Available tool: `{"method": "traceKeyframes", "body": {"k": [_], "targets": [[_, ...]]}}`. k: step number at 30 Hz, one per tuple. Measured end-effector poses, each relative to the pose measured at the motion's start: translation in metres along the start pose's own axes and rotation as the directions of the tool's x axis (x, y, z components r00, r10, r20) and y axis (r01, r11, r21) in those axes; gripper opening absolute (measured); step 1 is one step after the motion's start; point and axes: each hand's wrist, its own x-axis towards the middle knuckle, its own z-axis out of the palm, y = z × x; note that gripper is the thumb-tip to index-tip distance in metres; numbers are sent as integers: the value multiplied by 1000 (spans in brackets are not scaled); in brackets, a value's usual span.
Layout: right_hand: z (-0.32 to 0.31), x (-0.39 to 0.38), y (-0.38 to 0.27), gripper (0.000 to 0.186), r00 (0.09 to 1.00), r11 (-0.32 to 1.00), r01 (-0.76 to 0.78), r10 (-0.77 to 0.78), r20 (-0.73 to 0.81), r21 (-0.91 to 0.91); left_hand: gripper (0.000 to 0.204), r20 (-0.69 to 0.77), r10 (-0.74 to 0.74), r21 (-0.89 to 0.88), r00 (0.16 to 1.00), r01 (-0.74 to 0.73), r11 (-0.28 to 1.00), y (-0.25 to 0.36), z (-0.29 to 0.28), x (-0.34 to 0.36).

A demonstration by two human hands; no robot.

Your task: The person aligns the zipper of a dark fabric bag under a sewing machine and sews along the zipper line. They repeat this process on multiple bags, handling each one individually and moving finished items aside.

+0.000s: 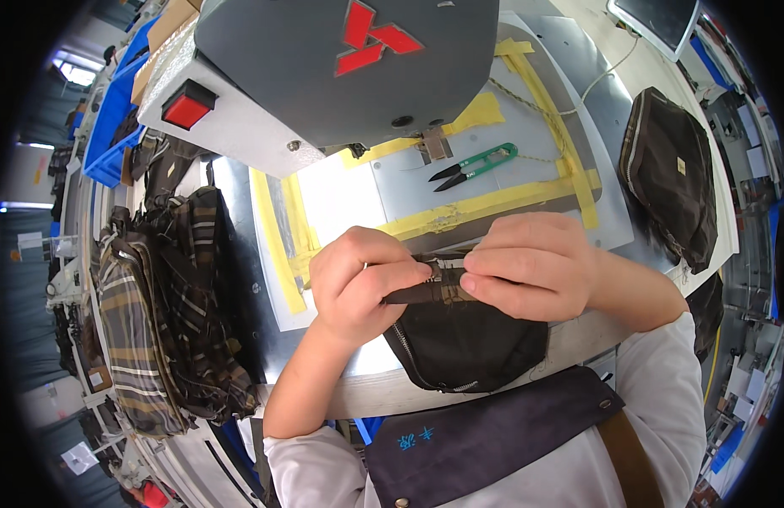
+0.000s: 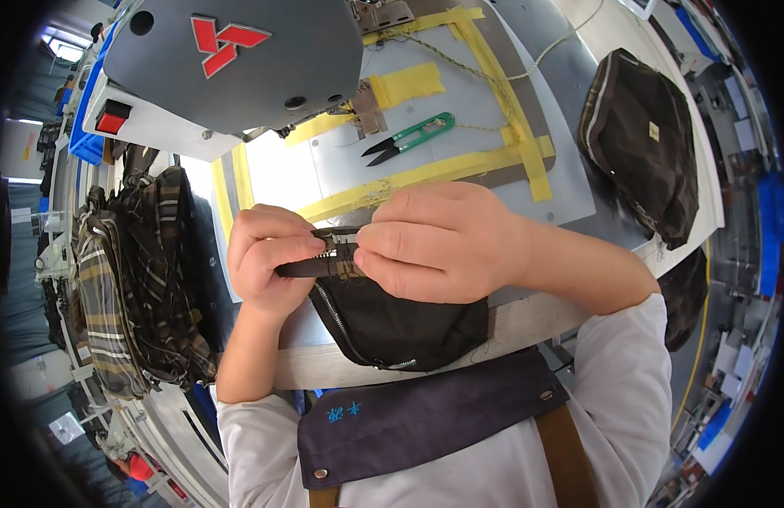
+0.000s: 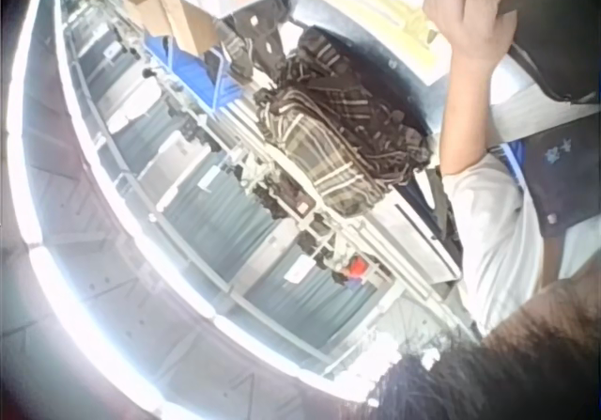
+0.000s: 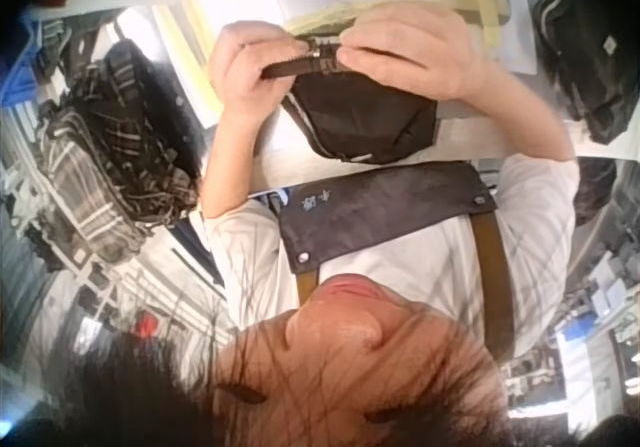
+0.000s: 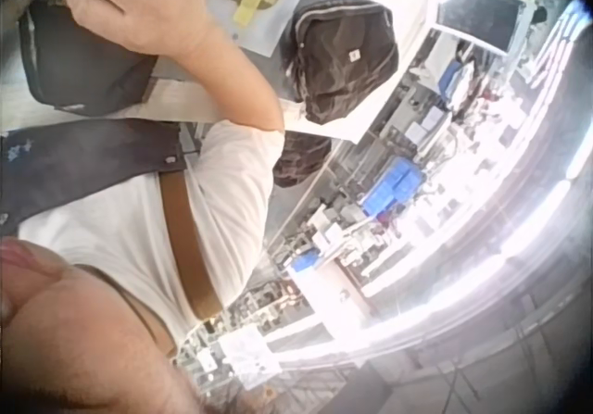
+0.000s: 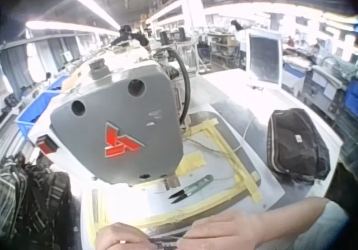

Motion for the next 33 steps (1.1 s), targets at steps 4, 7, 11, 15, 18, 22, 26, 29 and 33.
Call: {"method": "traceKeyframes", "body": {"k": [4,7,11,15,18,22,26,29,33], "targets": [[-2,0,3,17,999,999,45,-46,19,20,31,0,4,7,1000,-4,1000,0,0,0],[1,-2,2,15,999,999,36,-36,-7,-15,32,18,-14,34,1000,14,999,1,0,0],[-1,-4,0,15,993,995,-97,97,60,7,30,125,-134,68,983,126,990,6,-2,6],[-4,5,-8,13,660,573,-750,681,318,330,23,351,-460,-104,816,522,847,14,-4,12],[-8,7,-6,16,340,28,-867,763,550,497,19,482,-597,-129,641,726,676,15,-6,13],[-6,9,0,16,239,-140,-864,732,639,483,18,544,-662,-114,516,827,551,15,-9,16],[-6,9,3,16,221,-161,-865,728,649,475,17,549,-655,-165,519,836,524,13,-7,14],[-6,10,4,15,210,-171,-865,732,649,472,15,556,-658,-197,508,849,490,14,-6,14],[-6,11,3,16,200,-175,-866,736,646,468,13,570,-664,-251,484,872,421,13,-7,12]]}}
